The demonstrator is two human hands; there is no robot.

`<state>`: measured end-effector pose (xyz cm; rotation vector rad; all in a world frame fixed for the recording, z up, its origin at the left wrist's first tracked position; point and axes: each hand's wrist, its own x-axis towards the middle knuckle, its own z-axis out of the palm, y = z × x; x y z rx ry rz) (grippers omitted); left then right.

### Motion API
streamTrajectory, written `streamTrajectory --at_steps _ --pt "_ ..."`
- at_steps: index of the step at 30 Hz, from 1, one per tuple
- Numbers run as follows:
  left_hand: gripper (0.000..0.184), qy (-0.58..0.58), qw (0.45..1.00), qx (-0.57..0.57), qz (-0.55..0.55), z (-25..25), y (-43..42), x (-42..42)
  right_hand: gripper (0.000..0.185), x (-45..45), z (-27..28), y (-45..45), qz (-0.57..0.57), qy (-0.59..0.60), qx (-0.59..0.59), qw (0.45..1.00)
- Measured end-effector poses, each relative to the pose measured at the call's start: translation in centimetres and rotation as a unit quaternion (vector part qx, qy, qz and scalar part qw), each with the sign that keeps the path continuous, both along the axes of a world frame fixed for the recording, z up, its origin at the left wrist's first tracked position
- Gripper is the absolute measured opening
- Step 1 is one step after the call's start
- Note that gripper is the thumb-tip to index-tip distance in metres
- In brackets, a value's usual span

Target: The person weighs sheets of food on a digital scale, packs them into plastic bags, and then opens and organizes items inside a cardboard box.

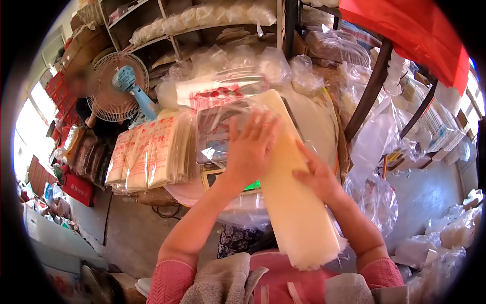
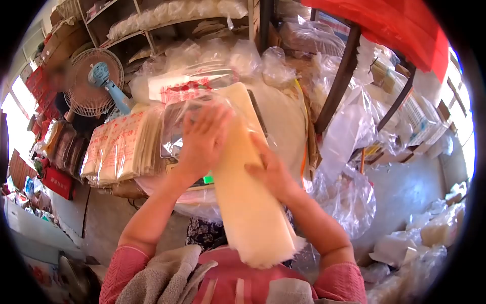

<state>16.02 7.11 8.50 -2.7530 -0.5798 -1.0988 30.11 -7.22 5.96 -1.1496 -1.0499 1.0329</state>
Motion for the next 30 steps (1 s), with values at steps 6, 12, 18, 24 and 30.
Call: streamTrajectory --at_steps 6,12,18,24,30 --pt "0.037 0.065 0.971 -0.189 -0.131 0.0 -0.1 -0.1 0.062 -1.8 -0.3 2.1 0.077 -0.013 -0.005 0.997" --pt "0.039 0.148 0.947 -0.179 -0.221 0.0 -0.7 -2.0 0.051 -2.9 -2.0 3.1 -0.093 0.191 -0.017 0.977" --pt "0.040 0.103 0.957 -0.172 -0.209 -1.0 -0.7 -3.0 0.050 -4.0 -4.0 3.2 -0.057 0.048 0.119 0.990" --pt "0.050 0.127 0.944 -0.185 -0.240 -2.9 -1.7 -6.6 0.060 -3.0 -7.2 5.1 -0.025 0.216 -0.037 0.975" --pt "0.054 -0.419 0.619 -0.660 -0.074 -9.1 -6.0 -10.0 0.076 -4.7 -5.4 4.1 0.042 0.210 -0.044 0.976"
